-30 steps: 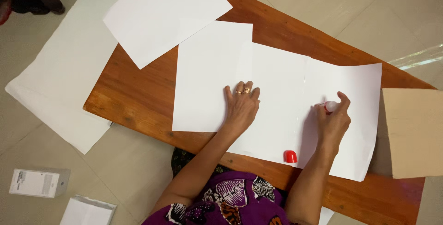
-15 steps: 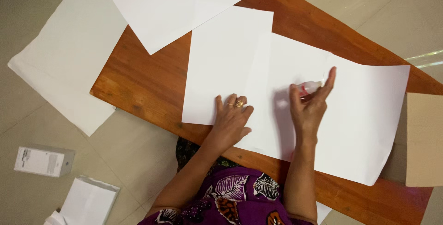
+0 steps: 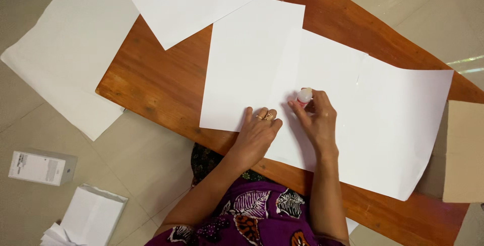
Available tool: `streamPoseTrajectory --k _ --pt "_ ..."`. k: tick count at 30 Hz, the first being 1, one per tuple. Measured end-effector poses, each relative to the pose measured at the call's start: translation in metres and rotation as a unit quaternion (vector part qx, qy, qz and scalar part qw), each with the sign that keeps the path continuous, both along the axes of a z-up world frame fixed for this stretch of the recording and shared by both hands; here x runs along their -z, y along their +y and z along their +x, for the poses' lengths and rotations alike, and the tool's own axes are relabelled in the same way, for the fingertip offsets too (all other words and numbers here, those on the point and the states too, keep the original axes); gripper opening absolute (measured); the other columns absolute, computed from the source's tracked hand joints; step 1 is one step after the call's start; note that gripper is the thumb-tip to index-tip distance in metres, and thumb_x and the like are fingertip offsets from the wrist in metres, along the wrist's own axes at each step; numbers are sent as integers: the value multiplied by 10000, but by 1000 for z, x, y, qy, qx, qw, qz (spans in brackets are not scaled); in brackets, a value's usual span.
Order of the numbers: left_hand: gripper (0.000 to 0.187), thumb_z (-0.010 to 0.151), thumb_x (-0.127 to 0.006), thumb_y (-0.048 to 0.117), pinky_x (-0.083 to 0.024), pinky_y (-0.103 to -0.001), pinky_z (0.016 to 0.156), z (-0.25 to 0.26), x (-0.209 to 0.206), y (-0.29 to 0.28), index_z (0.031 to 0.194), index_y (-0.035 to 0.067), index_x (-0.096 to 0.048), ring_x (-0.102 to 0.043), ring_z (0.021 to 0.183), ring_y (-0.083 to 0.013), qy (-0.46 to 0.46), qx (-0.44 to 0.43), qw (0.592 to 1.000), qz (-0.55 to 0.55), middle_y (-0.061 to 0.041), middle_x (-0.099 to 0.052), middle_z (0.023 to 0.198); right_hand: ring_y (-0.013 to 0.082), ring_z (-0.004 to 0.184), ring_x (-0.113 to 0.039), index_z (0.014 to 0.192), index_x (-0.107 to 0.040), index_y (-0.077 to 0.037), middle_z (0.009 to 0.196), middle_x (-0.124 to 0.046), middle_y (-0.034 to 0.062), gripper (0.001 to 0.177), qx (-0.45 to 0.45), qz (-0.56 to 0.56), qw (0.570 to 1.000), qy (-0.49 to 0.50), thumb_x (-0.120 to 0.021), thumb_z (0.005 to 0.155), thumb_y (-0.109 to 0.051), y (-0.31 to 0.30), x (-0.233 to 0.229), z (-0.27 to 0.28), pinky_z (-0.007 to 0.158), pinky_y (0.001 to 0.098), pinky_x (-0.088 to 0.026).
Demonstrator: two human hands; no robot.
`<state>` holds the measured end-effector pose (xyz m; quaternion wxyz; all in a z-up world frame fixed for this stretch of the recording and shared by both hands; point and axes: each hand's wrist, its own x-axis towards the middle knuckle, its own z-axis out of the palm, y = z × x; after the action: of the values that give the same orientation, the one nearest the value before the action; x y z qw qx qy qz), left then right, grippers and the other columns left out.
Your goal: The person applies liquid glue along the edges of two white sheets of paper on a wooden table, then presses them together to form a single larger sheet. The person uses a small glue bottle and scissors are visible on the table.
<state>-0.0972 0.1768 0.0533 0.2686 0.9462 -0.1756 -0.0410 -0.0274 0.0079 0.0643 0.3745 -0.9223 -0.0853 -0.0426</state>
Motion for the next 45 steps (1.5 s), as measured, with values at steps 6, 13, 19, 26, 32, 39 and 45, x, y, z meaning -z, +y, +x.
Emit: streamPoseTrajectory --k 6,13,19,26,32,39,45 --pt "257 859 -595 -96 -330 -561 1109 5 5 1 1087 11 -647 -557 1198 -299 10 -9 1000 14 -140 -652 1167 192 868 -731 1104 -705 -11 1006 -699 100 331 -34 -4 999 -17 -821 896 -240 -12 -16 14 695 319 -646" --pt "513 762 -687 -4 -205 -726 1108 -6 -11 31 1253 90 -574 -333 1412 -370 123 5 991 50 -153 -427 1477 167 832 -736 1092 -711 -35 966 -709 78 348 -2 30 999 14 -827 867 -272 -8 -27 -1 698 312 -655" --pt "615 779 -594 -91 -120 -838 1052 -12 -11 26 1358 114 -560 -257 1462 -447 32 -30 997 56 -195 -390 1529 201 804 -737 1046 -699 -12 959 -708 97 321 -46 39 996 67 -813 849 -238 11 -16 -13 695 335 -654" --pt "542 864 -600 -72 -234 -796 1026 -12 -3 32 1375 108 -604 -356 1419 -424 -23 -40 998 29 -120 -531 1495 187 848 -751 1071 -699 -35 979 -733 79 348 -32 29 997 56 -825 845 -268 7 -9 -13 686 314 -647" --pt "346 808 -692 3 -285 -731 1020 -11 -10 37 1149 59 -683 -452 1363 -380 8 -20 999 34 -86 -606 1400 200 793 -737 1050 -708 -24 956 -715 97 336 -50 34 998 22 -818 853 -273 4 -5 -14 625 323 -624" --pt "174 788 -727 -20 -310 -700 1067 -17 2 35 951 42 -729 -569 1238 -344 -111 -4 993 39 -118 -725 1169 167 782 -726 1041 -711 -34 945 -714 77 345 -31 55 998 30 -815 850 -301 3 -1 -13 614 302 -619" --pt "106 817 -736 25 -320 -606 1134 -16 4 39 922 19 -716 -622 1064 -294 -44 -5 995 92 -146 -734 946 164 758 -716 1021 -720 -34 913 -714 83 319 -12 78 997 19 -807 875 -303 1 7 -9 629 308 -617"
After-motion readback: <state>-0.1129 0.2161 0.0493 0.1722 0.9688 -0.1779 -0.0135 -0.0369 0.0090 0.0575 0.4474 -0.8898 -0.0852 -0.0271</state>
